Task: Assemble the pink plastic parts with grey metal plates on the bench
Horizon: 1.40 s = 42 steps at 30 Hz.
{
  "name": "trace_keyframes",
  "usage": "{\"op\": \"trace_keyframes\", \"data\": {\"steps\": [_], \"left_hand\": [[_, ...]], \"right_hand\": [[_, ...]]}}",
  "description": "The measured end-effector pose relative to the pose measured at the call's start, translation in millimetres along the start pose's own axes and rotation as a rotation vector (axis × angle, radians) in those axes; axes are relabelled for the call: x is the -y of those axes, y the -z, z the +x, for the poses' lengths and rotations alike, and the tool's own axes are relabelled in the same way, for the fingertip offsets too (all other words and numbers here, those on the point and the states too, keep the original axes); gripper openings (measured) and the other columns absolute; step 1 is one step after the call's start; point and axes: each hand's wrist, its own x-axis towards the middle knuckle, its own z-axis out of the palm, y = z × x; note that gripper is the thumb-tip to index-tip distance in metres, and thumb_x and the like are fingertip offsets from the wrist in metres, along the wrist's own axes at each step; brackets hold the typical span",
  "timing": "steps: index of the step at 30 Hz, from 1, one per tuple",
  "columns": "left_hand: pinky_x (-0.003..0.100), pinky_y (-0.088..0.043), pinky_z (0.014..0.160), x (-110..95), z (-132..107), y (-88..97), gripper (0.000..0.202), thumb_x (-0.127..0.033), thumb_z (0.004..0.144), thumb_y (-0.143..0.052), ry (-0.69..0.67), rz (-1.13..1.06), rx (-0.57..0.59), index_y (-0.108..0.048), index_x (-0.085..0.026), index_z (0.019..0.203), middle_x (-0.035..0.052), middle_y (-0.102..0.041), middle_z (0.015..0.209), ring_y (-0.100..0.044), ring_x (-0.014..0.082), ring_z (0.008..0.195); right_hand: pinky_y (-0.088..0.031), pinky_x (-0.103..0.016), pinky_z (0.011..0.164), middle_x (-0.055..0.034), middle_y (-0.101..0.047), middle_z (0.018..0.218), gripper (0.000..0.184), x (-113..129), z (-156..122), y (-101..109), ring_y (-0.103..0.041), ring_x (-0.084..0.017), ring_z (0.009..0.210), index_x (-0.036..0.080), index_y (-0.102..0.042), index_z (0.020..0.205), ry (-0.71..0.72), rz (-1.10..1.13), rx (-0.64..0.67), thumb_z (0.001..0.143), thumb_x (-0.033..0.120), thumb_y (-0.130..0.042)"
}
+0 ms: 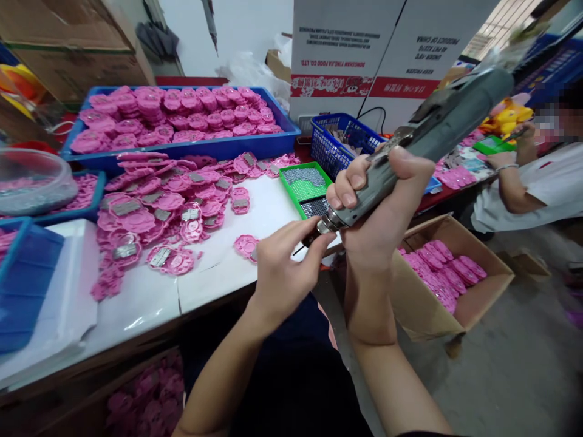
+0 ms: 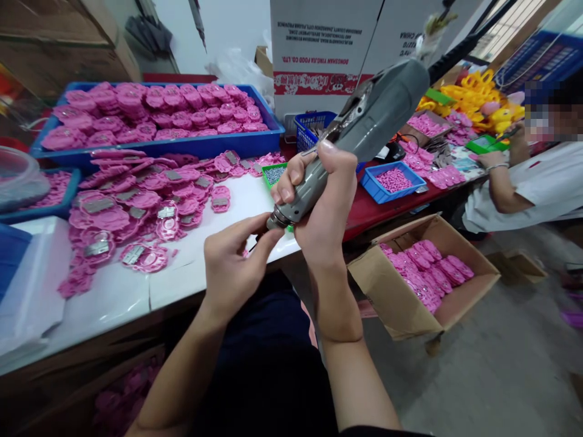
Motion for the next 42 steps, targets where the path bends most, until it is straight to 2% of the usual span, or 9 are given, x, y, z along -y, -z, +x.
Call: {"op": "trace_keyframes", "data": {"steps": [5,7,10,13,21,24,30,37,42], "left_hand": [[0.035,-0.057,0.086,6.2,-11.5,-10.5,0.034,-0.014,0.085,-0.077,-0.455,0.33,-0.28,-0.072,-0.014,0.119,0.0121,-0.08,0.103,-0.074,0.0217,0.091],[0.034,-0.058,0.084,4.2,-9.2,-7.2,0.03,-0.021,0.087,-0.076,-0.299,0.207,-0.239,-0.073,-0.016,0.117,0.0095,-0.08,0.101,-0.074,0.0203,0.089],[0.03,-0.059,0.076,-0.9,0.4,2.5,0.028,-0.041,0.094,-0.067,0.101,-0.141,0.071,-0.077,-0.017,0.106,0.007,-0.079,0.092,-0.073,0.018,0.082],[0.028,-0.057,0.069,-3.2,7.5,8.6,0.037,-0.048,0.099,-0.058,0.259,-0.321,0.279,-0.078,-0.017,0.096,0.0057,-0.076,0.081,-0.071,0.0168,0.073],[0.035,-0.053,0.085,6.1,-7.2,-5.3,0.023,-0.024,0.092,-0.07,-0.356,0.391,-0.212,-0.073,-0.012,0.112,0.0129,-0.078,0.097,-0.072,0.0223,0.09],[0.033,-0.054,0.081,2.5,-5.0,-3.1,0.024,-0.031,0.092,-0.072,-0.22,0.232,-0.175,-0.075,-0.015,0.108,0.0096,-0.078,0.093,-0.071,0.02,0.085],[0.028,-0.056,0.069,-7.6,9.7,9.3,0.041,-0.05,0.099,-0.056,0.266,-0.307,0.218,-0.075,-0.016,0.085,0.0041,-0.073,0.075,-0.069,0.016,0.069],[0.034,-0.05,0.08,-0.6,-6.5,-3.3,0.023,-0.029,0.092,-0.071,-0.316,0.415,-0.184,-0.074,-0.011,0.107,0.0113,-0.077,0.088,-0.07,0.0208,0.082],[0.031,-0.052,0.076,-8.8,-5.2,-3.5,0.02,-0.029,0.091,-0.072,-0.117,0.213,-0.134,-0.075,-0.014,0.104,0.0071,-0.077,0.086,-0.068,0.0177,0.077]], "right_hand": [[-0.034,-0.028,0.042,0.0042,-0.037,0.058,0.061,2.6,-1.3,-3.7,-0.03,-0.01,0.045,0.023,-0.043,0.06,0.02,0.06,0.041,0.085,0.075,-0.06],[-0.035,-0.027,0.042,0.0047,-0.037,0.058,0.06,3.1,-1.3,-4.8,-0.031,-0.009,0.044,0.023,-0.043,0.061,0.033,0.063,0.058,0.085,0.074,-0.062],[-0.035,-0.027,0.042,0.0055,-0.037,0.057,0.062,1.5,0.6,-4.7,-0.032,-0.009,0.044,0.023,-0.041,0.062,0.021,0.063,0.075,0.082,0.077,-0.064],[-0.034,-0.027,0.041,0.0057,-0.037,0.057,0.062,-1.3,3.1,-4.6,-0.03,-0.009,0.044,0.023,-0.04,0.062,-0.015,0.047,0.033,0.081,0.078,-0.062],[-0.033,-0.026,0.039,0.0054,-0.035,0.055,0.055,2.2,4.9,-8.5,-0.031,-0.01,0.044,0.024,-0.042,0.064,-0.02,0.067,0.072,0.085,0.071,-0.061],[-0.033,-0.026,0.037,0.005,-0.032,0.055,0.06,4.5,4.9,-8.6,-0.033,-0.011,0.044,0.024,-0.039,0.063,-0.022,0.03,0.1,0.085,0.076,-0.059],[-0.035,-0.026,0.039,0.0054,-0.038,0.055,0.06,-0.2,2.3,-8.4,-0.033,-0.01,0.044,0.024,-0.038,0.063,-0.02,0.043,0.059,0.082,0.075,-0.064],[-0.036,-0.026,0.039,0.0053,-0.038,0.055,0.052,0.8,0.8,-10.7,-0.032,-0.011,0.043,0.025,-0.045,0.066,-0.032,0.041,0.046,0.085,0.07,-0.062],[-0.035,-0.025,0.038,0.006,-0.034,0.056,0.057,1.1,4.2,-5.9,-0.033,-0.01,0.044,0.024,-0.042,0.066,-0.043,0.066,0.106,0.081,0.074,-0.065]]}}
